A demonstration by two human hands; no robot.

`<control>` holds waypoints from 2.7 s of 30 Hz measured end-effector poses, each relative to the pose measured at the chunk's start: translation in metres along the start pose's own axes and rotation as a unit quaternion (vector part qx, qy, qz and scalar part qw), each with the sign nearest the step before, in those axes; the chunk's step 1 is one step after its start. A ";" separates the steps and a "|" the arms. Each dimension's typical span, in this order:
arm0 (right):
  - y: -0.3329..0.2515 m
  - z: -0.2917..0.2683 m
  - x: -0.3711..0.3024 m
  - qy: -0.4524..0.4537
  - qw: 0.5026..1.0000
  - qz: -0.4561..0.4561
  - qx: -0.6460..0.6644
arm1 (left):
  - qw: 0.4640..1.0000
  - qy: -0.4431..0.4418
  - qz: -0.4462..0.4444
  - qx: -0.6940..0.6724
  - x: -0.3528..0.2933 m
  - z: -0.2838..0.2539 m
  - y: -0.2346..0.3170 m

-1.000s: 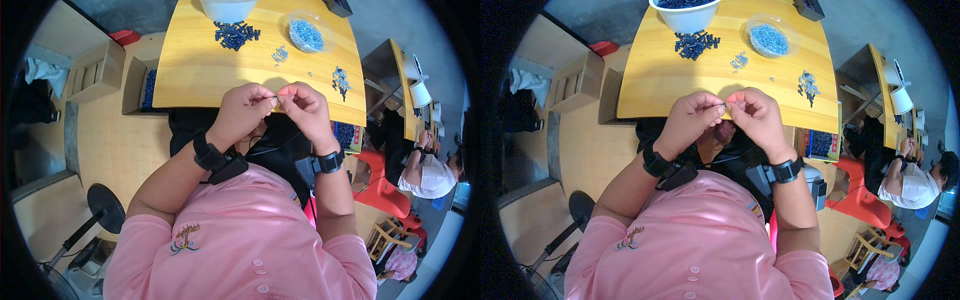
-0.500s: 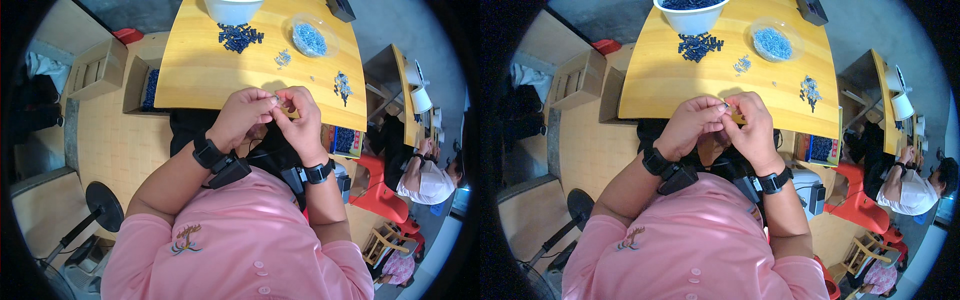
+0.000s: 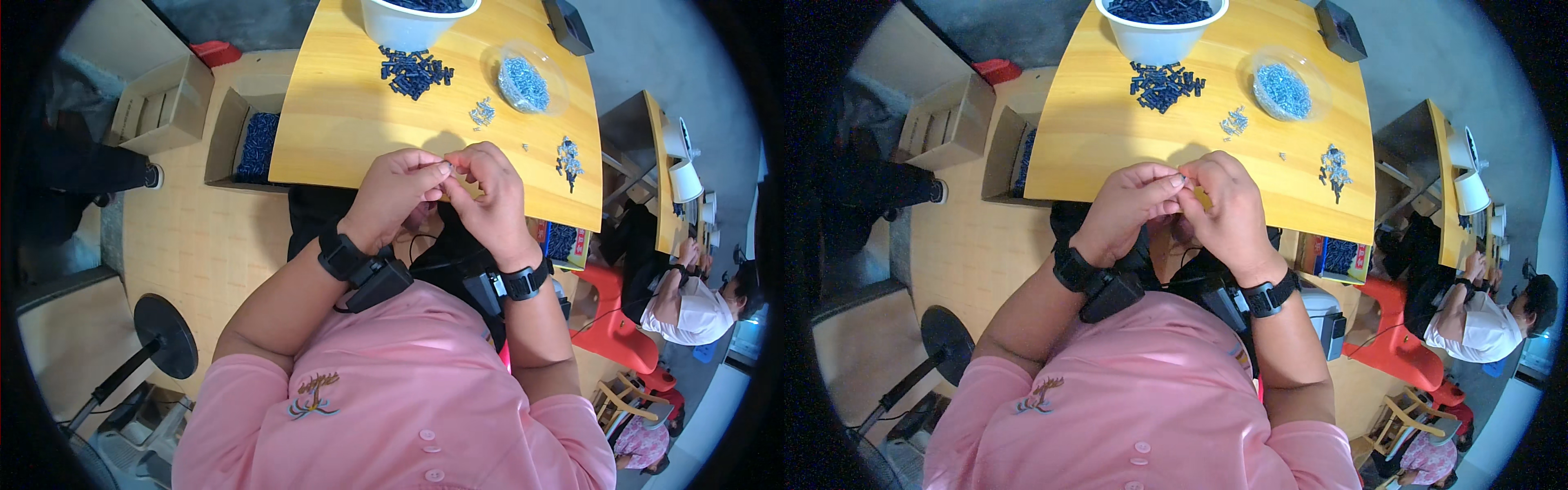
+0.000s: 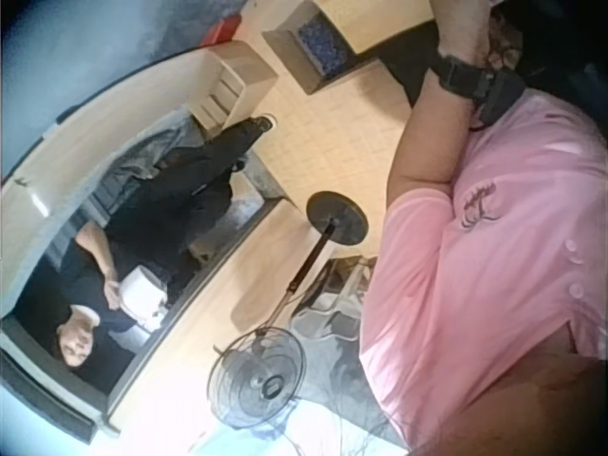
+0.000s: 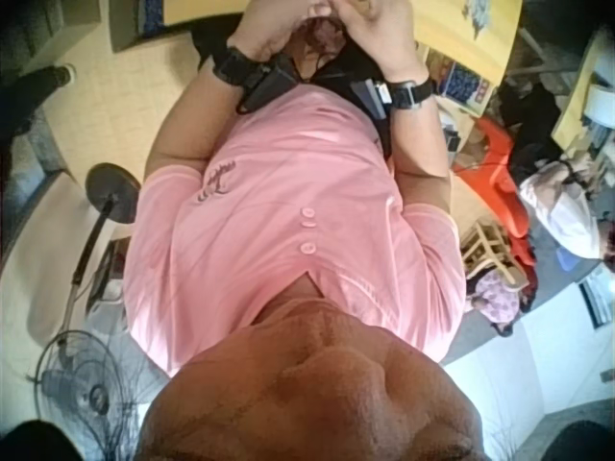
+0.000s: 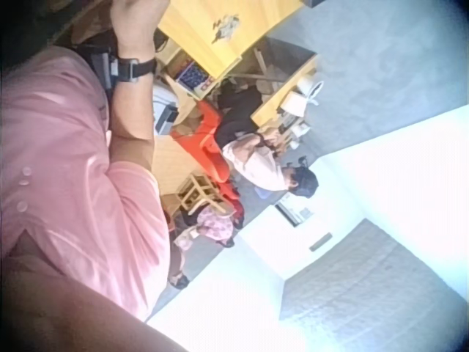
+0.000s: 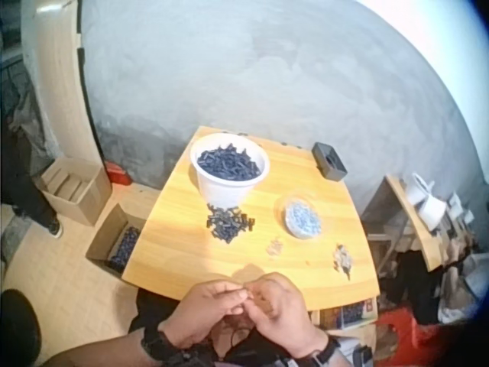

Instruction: Assembling small plastic components at a workshop table.

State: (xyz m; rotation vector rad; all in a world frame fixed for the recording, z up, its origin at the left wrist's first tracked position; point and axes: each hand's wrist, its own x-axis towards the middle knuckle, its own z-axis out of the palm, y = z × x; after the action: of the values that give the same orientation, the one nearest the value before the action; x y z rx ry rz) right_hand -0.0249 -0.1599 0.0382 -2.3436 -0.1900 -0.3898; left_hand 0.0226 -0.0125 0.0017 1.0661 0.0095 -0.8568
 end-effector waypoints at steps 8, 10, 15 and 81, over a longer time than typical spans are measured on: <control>0.000 0.014 0.013 -0.001 0.999 -0.033 -0.018 | 0.998 0.036 0.045 0.031 0.002 -0.009 0.004; 0.003 0.017 0.014 0.000 0.999 -0.047 -0.025 | 0.996 0.040 0.065 0.056 0.006 -0.013 0.001; 0.004 0.024 0.018 -0.020 1.000 -0.014 0.015 | 0.996 0.046 0.060 0.044 0.009 -0.020 -0.001; 0.061 0.037 0.101 -0.036 0.962 0.065 -0.263 | 0.990 0.037 0.093 -0.096 0.026 -0.041 0.011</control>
State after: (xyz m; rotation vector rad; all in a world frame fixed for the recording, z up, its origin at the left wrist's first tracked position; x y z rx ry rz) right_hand 0.0937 -0.1758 0.0065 -2.8769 0.0425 -0.3185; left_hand 0.0626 0.0054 -0.0210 0.9013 0.0523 -0.6337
